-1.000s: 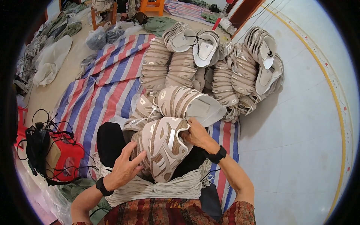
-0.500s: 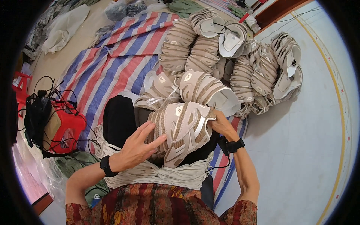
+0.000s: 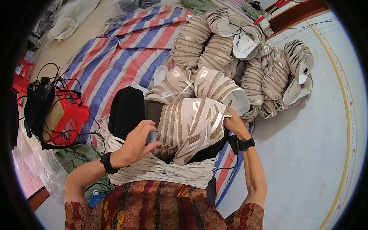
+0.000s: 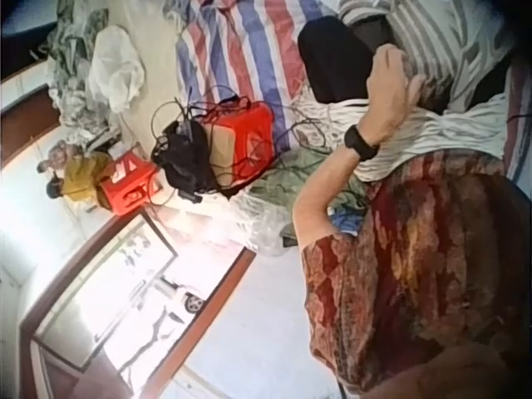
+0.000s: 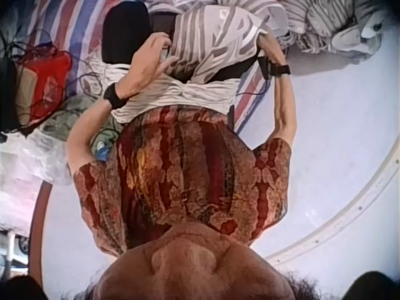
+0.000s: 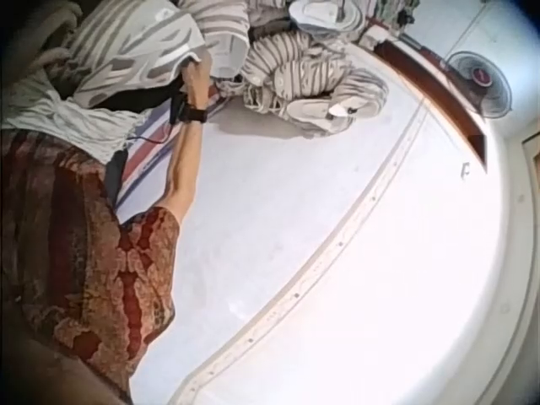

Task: Lacing white shoe uppers in a shoe manufacturing environment.

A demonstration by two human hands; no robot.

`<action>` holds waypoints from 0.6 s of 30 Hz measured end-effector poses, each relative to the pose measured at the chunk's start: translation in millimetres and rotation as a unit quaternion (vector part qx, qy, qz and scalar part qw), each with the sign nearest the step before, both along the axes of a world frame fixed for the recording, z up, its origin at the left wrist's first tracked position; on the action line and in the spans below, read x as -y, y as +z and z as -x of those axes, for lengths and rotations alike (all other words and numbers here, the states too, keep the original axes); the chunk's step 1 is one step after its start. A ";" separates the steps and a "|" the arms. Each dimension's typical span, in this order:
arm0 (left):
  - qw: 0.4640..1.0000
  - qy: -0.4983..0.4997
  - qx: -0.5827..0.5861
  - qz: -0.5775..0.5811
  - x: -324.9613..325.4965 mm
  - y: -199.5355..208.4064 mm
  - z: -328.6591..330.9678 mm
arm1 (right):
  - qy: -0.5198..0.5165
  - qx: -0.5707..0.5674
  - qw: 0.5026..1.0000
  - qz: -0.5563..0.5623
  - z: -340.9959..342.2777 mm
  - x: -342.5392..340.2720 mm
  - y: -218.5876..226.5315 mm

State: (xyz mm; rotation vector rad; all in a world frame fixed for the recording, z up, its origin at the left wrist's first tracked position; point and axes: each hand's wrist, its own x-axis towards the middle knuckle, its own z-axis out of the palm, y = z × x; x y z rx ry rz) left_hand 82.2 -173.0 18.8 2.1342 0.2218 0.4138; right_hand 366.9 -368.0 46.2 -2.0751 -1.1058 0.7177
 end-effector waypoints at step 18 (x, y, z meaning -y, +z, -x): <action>0.970 -0.055 0.069 -0.229 5.3 7.1 -29.0 | 0.014 0.020 0.999 0.027 3.7 2.6 5.0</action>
